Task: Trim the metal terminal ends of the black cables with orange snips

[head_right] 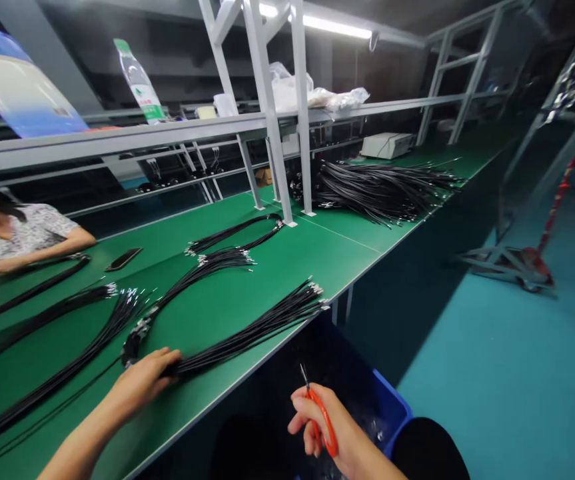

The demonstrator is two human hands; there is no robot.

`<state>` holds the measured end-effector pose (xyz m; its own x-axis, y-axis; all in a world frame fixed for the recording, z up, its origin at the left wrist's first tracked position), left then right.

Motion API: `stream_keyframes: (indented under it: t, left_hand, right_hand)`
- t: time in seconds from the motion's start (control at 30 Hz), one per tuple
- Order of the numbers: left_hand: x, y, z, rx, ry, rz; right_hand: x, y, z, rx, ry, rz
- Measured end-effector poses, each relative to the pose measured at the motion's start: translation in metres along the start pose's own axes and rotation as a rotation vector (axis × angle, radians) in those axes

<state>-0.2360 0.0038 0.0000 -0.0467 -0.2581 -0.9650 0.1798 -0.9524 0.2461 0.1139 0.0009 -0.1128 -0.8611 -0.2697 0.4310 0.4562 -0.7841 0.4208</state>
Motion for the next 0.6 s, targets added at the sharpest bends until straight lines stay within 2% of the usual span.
stream_keyframes:
  t: [0.07,0.1,0.17,0.23,0.3,0.37,0.47,0.6]
  left_hand:
    - [-0.004,0.001,0.009,-0.001,0.001,0.025]
    - [-0.008,0.0,0.006,0.017,0.026,0.027]
    - [-0.016,-0.006,-0.017,0.084,0.145,-0.004]
    - [-0.021,-0.015,-0.054,0.166,0.279,-0.083]
    - [-0.017,-0.022,-0.091,0.205,0.307,-0.092]
    - [-0.01,-0.026,-0.118,0.222,0.328,-0.103]
    - [-0.001,-0.026,-0.138,0.234,0.34,-0.096]
    - [-0.004,-0.036,-0.151,0.245,0.33,-0.09]
  right_hand:
    - [-0.005,0.004,-0.005,-0.003,-0.022,-0.027]
    - [-0.007,0.004,-0.006,-0.01,-0.036,-0.044]
    - [-0.01,0.002,-0.004,-0.031,-0.07,-0.089]
    - [-0.013,-0.004,0.0,-0.057,-0.114,-0.141]
    - [-0.015,-0.012,0.007,-0.083,-0.171,-0.188]
    - [-0.016,-0.02,0.015,-0.106,-0.234,-0.226]
    - [-0.017,-0.034,0.028,-0.133,-0.33,-0.266]
    - [-0.009,-0.058,0.048,-0.155,-0.408,-0.237]
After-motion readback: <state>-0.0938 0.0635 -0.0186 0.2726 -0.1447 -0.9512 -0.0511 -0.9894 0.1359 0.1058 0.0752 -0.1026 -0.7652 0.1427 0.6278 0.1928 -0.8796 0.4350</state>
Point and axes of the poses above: each hand's wrist, its own y-axis away from the middle knuckle, its own x-axis out of the palm, z = x × y, the point moved 2 cm from there along -y, towards the middle knuckle, and after that the axes turned 1 degree about -z, right-handed, at the moved point
